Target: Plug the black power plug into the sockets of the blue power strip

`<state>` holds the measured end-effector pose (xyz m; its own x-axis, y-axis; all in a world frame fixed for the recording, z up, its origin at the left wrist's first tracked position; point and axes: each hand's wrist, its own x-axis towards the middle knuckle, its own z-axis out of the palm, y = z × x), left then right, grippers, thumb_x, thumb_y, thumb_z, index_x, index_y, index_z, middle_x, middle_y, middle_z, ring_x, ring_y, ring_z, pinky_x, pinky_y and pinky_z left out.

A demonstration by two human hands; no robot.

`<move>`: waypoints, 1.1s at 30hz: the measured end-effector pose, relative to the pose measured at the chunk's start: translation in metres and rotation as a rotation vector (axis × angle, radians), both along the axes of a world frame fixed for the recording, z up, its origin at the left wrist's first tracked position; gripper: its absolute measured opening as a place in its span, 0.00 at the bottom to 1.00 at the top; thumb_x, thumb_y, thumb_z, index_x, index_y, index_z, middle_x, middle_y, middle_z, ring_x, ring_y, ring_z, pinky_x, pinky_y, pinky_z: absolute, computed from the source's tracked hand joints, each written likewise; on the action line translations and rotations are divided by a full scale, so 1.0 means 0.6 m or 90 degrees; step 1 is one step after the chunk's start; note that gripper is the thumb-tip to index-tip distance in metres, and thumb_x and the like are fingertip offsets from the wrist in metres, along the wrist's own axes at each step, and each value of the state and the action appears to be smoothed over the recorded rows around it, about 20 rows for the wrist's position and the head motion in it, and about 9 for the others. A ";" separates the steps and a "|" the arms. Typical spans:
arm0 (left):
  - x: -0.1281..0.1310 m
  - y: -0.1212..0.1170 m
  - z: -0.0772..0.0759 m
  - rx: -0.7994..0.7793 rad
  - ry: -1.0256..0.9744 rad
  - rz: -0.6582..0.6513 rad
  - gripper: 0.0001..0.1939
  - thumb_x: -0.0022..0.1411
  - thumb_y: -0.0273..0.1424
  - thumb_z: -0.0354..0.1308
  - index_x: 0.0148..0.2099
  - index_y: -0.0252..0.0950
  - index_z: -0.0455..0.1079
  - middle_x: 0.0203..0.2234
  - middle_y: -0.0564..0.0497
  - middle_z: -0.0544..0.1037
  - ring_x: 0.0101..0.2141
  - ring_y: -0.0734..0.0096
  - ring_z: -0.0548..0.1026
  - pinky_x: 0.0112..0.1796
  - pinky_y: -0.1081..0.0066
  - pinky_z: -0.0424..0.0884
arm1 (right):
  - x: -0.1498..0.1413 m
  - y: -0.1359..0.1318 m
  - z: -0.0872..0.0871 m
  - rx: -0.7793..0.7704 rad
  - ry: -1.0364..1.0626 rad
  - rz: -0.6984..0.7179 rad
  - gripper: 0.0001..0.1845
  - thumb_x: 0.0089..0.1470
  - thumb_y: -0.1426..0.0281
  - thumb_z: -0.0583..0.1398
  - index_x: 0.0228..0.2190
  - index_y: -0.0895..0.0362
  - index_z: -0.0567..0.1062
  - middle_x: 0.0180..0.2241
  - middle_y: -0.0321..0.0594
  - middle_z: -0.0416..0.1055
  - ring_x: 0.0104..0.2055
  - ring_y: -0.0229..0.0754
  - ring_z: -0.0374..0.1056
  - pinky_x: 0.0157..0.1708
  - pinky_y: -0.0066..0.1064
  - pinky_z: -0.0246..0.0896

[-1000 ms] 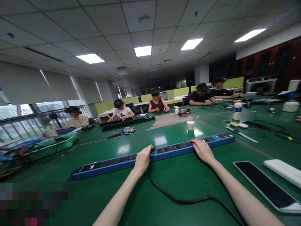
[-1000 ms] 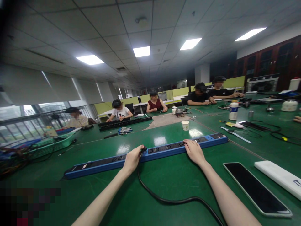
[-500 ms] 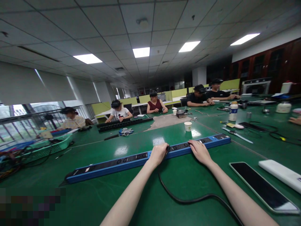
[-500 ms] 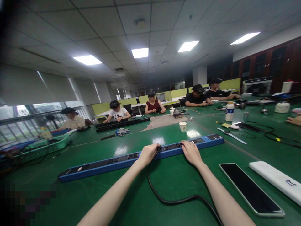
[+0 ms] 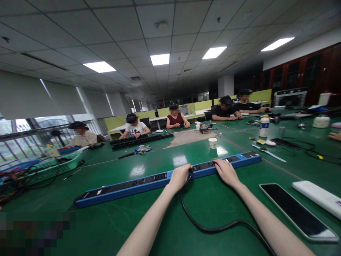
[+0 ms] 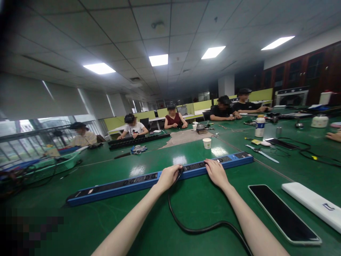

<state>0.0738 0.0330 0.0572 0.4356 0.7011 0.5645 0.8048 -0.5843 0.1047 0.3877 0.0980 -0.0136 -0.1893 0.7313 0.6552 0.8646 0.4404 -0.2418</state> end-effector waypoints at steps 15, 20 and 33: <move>-0.058 -0.026 -0.097 0.087 -0.060 0.177 0.21 0.74 0.33 0.44 0.64 0.36 0.69 0.62 0.41 0.72 0.63 0.58 0.69 0.65 0.49 0.60 | -0.024 0.006 0.026 -0.085 0.051 0.040 0.22 0.67 0.60 0.49 0.52 0.51 0.76 0.55 0.44 0.75 0.58 0.48 0.69 0.59 0.46 0.61; -0.058 -0.026 -0.093 0.084 -0.069 0.181 0.21 0.75 0.33 0.44 0.63 0.37 0.69 0.60 0.41 0.74 0.61 0.57 0.70 0.63 0.49 0.62 | -0.105 -0.017 0.083 -0.125 -0.008 0.301 0.32 0.60 0.70 0.55 0.65 0.48 0.65 0.65 0.42 0.64 0.65 0.44 0.63 0.64 0.41 0.59; -0.058 -0.028 -0.089 0.078 -0.090 0.182 0.20 0.74 0.33 0.46 0.62 0.38 0.69 0.59 0.41 0.75 0.60 0.56 0.70 0.63 0.49 0.63 | -0.193 -0.032 0.180 -0.028 -0.217 0.332 0.17 0.63 0.75 0.55 0.51 0.49 0.73 0.54 0.40 0.74 0.53 0.42 0.71 0.51 0.32 0.65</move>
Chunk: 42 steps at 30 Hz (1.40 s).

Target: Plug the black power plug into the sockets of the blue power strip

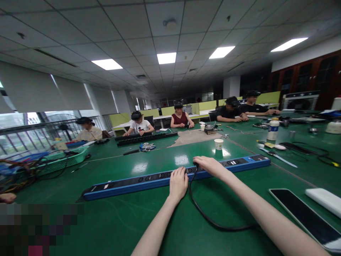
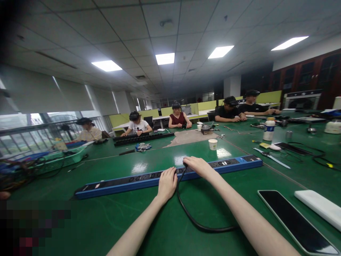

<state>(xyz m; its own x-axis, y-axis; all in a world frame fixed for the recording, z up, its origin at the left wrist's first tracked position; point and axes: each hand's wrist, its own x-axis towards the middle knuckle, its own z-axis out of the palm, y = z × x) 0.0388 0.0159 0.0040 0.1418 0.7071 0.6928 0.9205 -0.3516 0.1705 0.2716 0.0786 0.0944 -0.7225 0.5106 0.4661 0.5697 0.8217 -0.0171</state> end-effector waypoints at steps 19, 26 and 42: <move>-0.001 -0.005 0.000 0.005 -0.011 0.008 0.20 0.73 0.33 0.46 0.62 0.38 0.70 0.58 0.41 0.75 0.60 0.55 0.71 0.62 0.49 0.62 | 0.059 0.055 -0.005 -0.065 0.014 -0.522 0.22 0.60 0.52 0.60 0.31 0.58 0.82 0.34 0.56 0.79 0.38 0.52 0.78 0.37 0.36 0.68; -0.003 -0.003 -0.002 0.017 -0.011 0.009 0.20 0.73 0.33 0.46 0.61 0.38 0.70 0.58 0.41 0.76 0.59 0.56 0.71 0.62 0.49 0.63 | 0.009 0.052 0.008 -0.042 -0.001 -0.535 0.20 0.59 0.56 0.63 0.41 0.61 0.83 0.37 0.61 0.79 0.43 0.53 0.78 0.45 0.41 0.70; -0.002 0.000 -0.010 0.049 0.021 0.040 0.19 0.73 0.33 0.47 0.61 0.39 0.70 0.57 0.44 0.77 0.58 0.58 0.72 0.61 0.51 0.65 | -0.021 -0.015 -0.051 -0.035 0.016 -0.602 0.23 0.68 0.57 0.51 0.49 0.59 0.75 0.50 0.58 0.75 0.55 0.53 0.70 0.49 0.39 0.63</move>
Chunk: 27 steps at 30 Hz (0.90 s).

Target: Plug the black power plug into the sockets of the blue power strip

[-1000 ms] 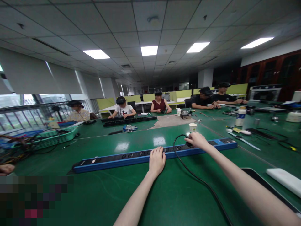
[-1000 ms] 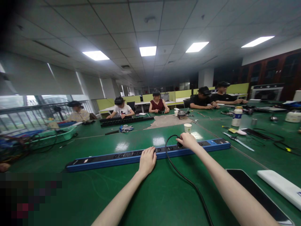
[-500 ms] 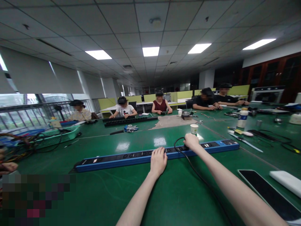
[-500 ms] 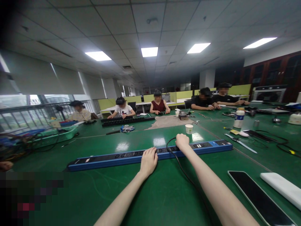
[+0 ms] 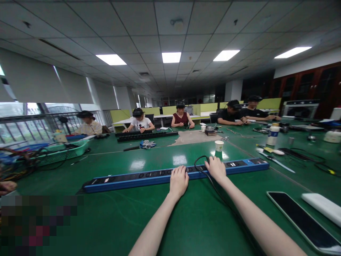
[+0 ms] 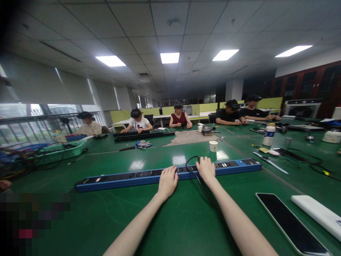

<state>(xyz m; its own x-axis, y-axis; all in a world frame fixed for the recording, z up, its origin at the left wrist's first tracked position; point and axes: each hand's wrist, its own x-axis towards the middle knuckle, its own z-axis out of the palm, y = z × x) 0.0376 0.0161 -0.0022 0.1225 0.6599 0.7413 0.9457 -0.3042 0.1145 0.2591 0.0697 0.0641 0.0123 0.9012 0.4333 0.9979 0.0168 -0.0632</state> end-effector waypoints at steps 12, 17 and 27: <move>-0.005 0.002 -0.001 0.000 0.002 -0.006 0.19 0.73 0.33 0.47 0.60 0.38 0.70 0.57 0.43 0.76 0.58 0.57 0.72 0.61 0.51 0.64 | 0.022 0.031 -0.063 0.043 0.118 0.037 0.27 0.71 0.54 0.44 0.39 0.56 0.76 0.42 0.49 0.78 0.51 0.51 0.72 0.50 0.38 0.57; -0.003 0.001 0.000 -0.003 -0.004 -0.001 0.19 0.73 0.32 0.47 0.60 0.39 0.70 0.57 0.44 0.76 0.58 0.57 0.72 0.62 0.51 0.64 | 0.013 0.029 -0.061 0.040 0.092 0.049 0.28 0.71 0.56 0.43 0.39 0.60 0.75 0.39 0.53 0.79 0.46 0.50 0.74 0.49 0.37 0.58; -0.001 0.001 0.003 -0.006 -0.010 -0.004 0.19 0.72 0.32 0.47 0.60 0.39 0.70 0.57 0.44 0.76 0.57 0.58 0.72 0.60 0.52 0.65 | 0.096 0.067 0.041 0.076 0.153 0.092 0.30 0.67 0.48 0.48 0.49 0.53 0.80 0.49 0.50 0.75 0.51 0.49 0.72 0.46 0.34 0.62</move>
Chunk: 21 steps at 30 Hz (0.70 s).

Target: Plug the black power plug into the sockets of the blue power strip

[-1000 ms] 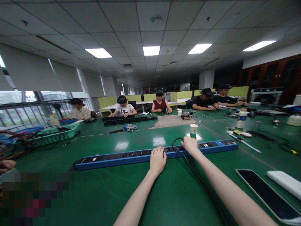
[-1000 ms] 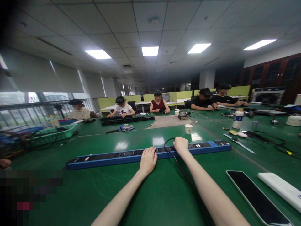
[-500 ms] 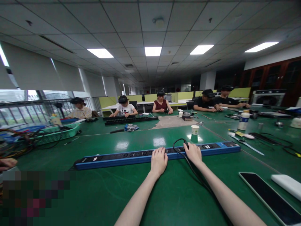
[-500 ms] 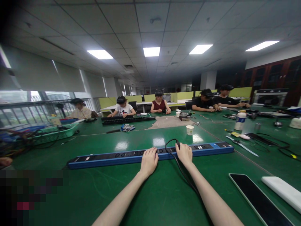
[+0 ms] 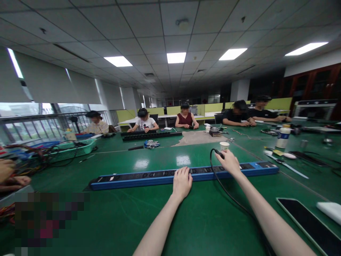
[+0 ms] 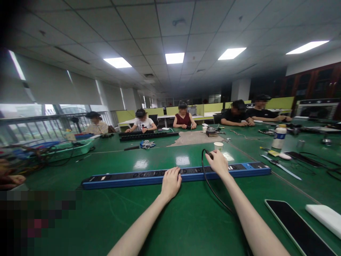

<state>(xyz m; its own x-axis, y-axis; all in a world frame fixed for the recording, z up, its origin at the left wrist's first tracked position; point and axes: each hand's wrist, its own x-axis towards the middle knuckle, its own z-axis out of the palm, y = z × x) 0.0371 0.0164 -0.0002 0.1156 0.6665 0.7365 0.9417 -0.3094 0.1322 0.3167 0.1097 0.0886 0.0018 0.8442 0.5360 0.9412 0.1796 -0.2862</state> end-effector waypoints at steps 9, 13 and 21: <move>0.000 -0.002 0.003 -0.010 0.003 0.005 0.19 0.73 0.32 0.47 0.60 0.39 0.70 0.57 0.44 0.76 0.58 0.58 0.72 0.61 0.52 0.64 | 0.180 0.038 0.028 -0.187 -0.039 0.010 0.31 0.53 0.43 0.60 0.51 0.47 0.81 0.41 0.45 0.80 0.43 0.52 0.75 0.36 0.33 0.62; 0.001 -0.002 0.003 -0.005 0.004 0.005 0.19 0.73 0.32 0.47 0.61 0.39 0.70 0.57 0.44 0.76 0.58 0.58 0.72 0.61 0.52 0.65 | 0.201 0.041 0.027 -0.241 0.075 0.076 0.30 0.59 0.49 0.56 0.56 0.52 0.76 0.35 0.44 0.81 0.37 0.47 0.76 0.35 0.31 0.63; 0.003 0.000 0.001 -0.002 0.002 0.003 0.19 0.72 0.32 0.48 0.61 0.41 0.70 0.57 0.44 0.77 0.58 0.58 0.72 0.61 0.51 0.65 | 0.232 0.061 0.010 -0.153 0.140 -0.134 0.28 0.62 0.48 0.49 0.45 0.56 0.75 0.41 0.53 0.78 0.40 0.52 0.74 0.37 0.37 0.64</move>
<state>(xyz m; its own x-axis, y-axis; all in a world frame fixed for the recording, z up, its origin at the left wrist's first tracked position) 0.0388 0.0166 0.0006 0.1151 0.6693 0.7340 0.9433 -0.3053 0.1304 0.4559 0.1463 0.0948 0.2813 0.9146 0.2905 0.8619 -0.1078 -0.4954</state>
